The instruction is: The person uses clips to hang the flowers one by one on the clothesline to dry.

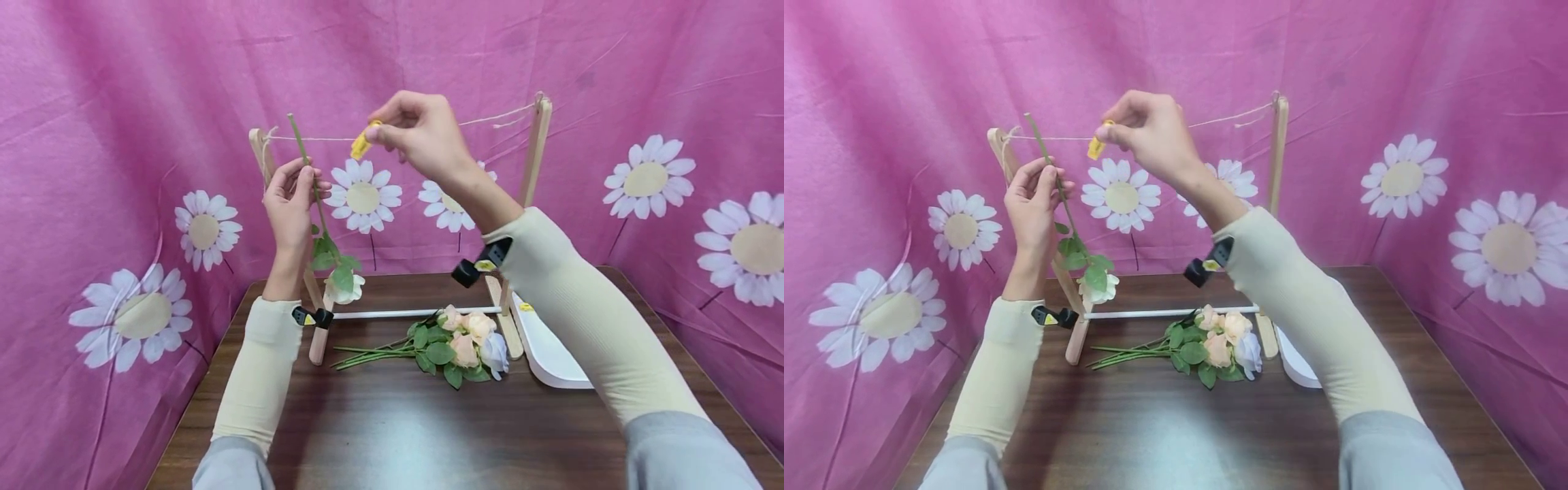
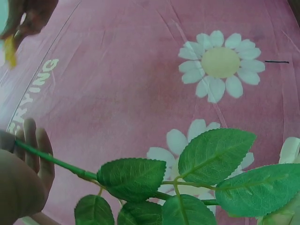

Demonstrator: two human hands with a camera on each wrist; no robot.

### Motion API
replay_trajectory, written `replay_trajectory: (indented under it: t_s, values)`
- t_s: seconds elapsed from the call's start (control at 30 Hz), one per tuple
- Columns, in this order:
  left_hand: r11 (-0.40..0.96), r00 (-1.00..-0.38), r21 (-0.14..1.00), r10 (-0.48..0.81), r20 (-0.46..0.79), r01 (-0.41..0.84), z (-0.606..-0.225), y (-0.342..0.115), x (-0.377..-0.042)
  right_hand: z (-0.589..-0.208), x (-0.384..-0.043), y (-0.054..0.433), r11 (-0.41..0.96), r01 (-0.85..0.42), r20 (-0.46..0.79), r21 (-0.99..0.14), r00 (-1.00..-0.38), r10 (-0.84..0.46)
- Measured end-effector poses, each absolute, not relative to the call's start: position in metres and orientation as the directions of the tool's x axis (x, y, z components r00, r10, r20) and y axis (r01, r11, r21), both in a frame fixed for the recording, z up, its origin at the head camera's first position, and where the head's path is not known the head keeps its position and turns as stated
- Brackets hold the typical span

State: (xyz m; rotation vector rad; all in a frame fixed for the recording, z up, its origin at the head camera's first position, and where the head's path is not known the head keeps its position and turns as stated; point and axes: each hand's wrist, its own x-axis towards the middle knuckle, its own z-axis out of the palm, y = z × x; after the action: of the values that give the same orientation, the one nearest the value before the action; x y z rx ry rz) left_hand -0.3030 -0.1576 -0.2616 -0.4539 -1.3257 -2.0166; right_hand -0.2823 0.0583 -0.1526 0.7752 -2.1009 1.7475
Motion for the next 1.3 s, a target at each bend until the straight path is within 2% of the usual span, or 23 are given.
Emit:
replay_trajectory:
  t_s: [0.23, 0.47, 0.7, 1.1, 1.3]
  values:
    - [-0.254, -0.698, 0.664, -0.426, 0.576, 0.704, -0.256, -0.145, -0.306, -0.133, -0.299, 0.022, 0.033, -0.565, 0.554, -0.825, -0.818, -0.154]
    - [-0.329, -0.703, 0.635, -0.479, 0.527, 0.7, -0.255, -0.136, -0.31, -0.128, -0.31, -0.005, 0.111, -0.488, 0.476, -0.865, -0.871, -0.124]
    - [-0.333, -0.703, 0.635, -0.488, 0.517, 0.697, -0.256, -0.132, -0.311, -0.131, -0.318, -0.019, 0.143, -0.407, 0.396, -0.902, -0.912, -0.105]
    - [-0.314, -0.696, 0.643, -0.508, 0.508, 0.698, -0.256, -0.133, -0.314, -0.137, -0.323, -0.033, 0.12, -0.319, 0.3, -0.94, -0.942, -0.15]
    - [-0.3, -0.7, 0.661, -0.516, 0.493, 0.687, -0.256, -0.133, -0.314, -0.138, -0.323, -0.031, 0.185, -0.294, 0.254, -0.938, -0.943, -0.214]
